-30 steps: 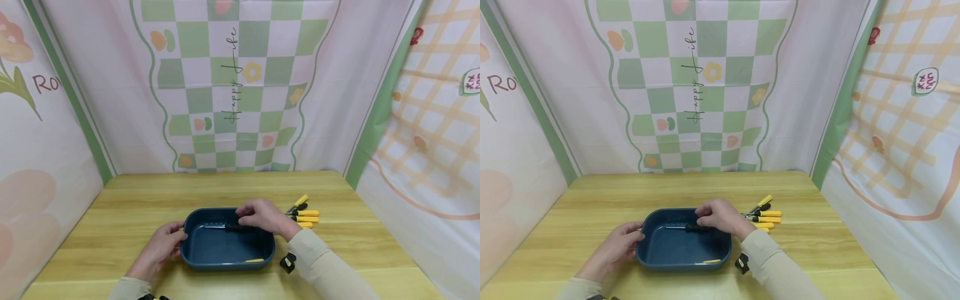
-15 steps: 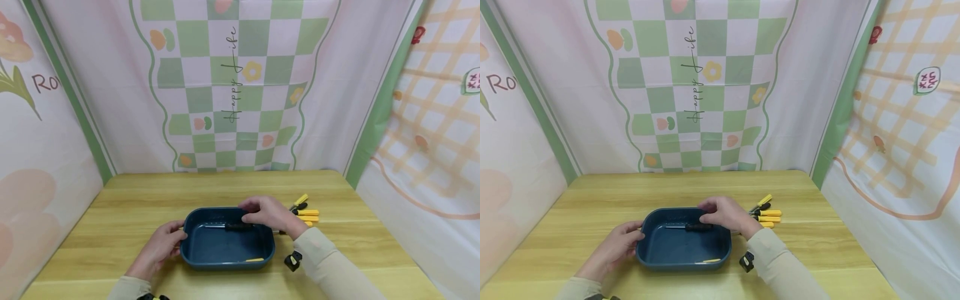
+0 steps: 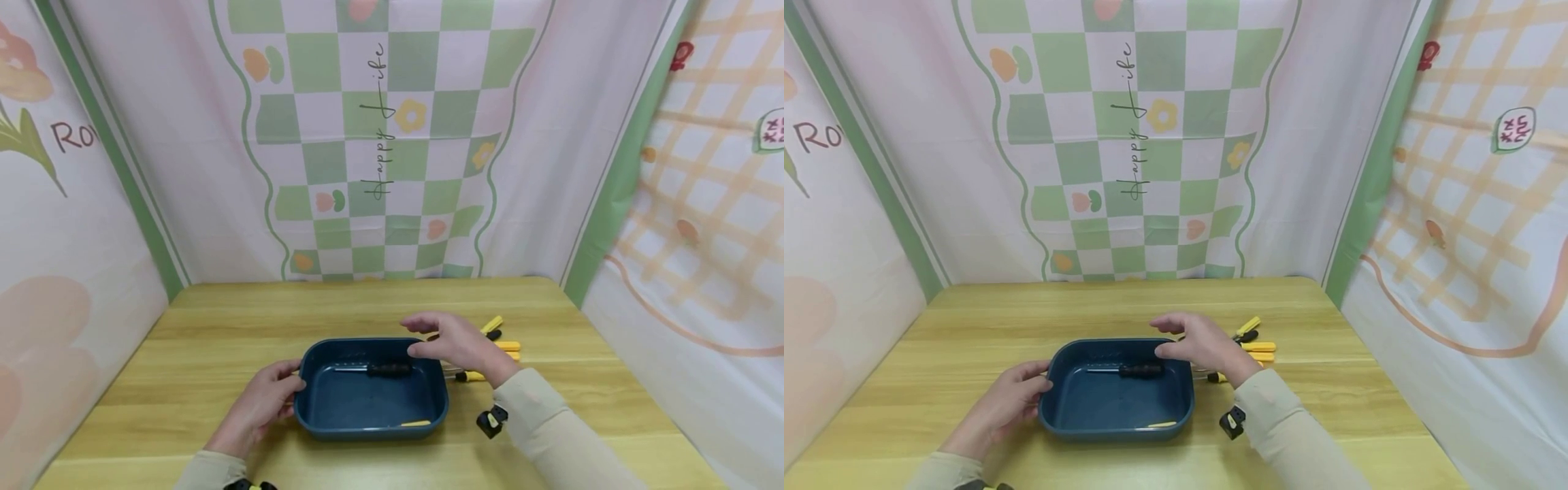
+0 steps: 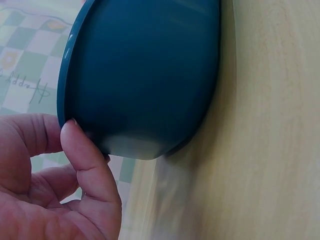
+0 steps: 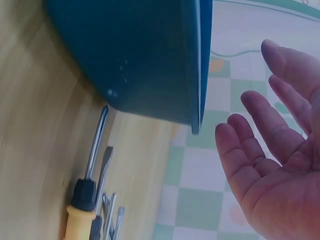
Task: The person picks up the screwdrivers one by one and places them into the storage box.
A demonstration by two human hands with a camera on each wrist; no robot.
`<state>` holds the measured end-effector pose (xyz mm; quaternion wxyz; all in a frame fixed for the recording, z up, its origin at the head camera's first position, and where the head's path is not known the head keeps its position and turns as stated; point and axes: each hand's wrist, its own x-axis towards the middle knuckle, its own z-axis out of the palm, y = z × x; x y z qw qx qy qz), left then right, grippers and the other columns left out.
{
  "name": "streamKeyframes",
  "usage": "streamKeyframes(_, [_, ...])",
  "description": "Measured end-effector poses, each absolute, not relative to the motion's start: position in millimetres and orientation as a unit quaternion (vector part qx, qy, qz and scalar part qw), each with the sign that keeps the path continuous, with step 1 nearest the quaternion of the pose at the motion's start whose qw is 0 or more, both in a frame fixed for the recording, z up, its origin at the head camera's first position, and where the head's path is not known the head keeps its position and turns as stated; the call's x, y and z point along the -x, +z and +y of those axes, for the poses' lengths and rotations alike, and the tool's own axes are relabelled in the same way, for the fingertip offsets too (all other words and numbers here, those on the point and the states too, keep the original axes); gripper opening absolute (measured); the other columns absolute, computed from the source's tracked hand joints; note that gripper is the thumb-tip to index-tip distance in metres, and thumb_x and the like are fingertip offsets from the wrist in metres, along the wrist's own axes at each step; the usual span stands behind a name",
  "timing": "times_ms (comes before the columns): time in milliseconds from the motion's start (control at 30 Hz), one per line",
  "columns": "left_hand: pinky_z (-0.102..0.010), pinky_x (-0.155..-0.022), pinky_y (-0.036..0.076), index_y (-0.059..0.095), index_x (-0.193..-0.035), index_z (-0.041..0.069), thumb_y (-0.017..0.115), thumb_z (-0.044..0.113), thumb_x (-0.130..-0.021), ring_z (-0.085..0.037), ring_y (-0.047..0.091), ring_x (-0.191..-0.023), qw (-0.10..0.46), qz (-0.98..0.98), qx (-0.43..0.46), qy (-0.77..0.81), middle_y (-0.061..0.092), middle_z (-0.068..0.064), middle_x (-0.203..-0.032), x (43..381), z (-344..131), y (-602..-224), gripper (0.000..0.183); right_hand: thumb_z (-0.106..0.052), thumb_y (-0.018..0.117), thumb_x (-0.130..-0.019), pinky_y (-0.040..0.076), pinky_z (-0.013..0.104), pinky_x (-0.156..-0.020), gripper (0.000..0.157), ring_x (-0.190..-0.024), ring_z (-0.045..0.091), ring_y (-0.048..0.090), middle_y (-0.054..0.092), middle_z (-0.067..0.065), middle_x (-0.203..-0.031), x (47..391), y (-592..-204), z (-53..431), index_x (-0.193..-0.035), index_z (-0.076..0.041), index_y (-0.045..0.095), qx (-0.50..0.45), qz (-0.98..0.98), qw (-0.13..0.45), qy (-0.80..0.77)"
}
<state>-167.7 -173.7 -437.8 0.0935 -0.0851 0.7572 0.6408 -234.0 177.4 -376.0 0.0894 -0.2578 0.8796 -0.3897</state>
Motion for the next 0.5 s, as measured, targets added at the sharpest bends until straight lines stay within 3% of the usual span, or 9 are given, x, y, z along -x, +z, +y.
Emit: streamKeyframes(500, [-0.024,-0.054,0.050,0.055,-0.147,0.001,0.060,0.009,-0.096,-0.019,0.061,-0.075,0.097,0.754,0.085,0.644,0.064,-0.015,-0.111,165.9,-174.2,-435.9,0.052,-0.025,0.075,-0.096,0.048,0.058,-0.109,0.054,-0.136,0.034,0.055,0.062,0.008,-0.145,232.9,-376.7,202.9,-0.147,-0.017,0.060,0.245,0.886,0.062,-0.388])
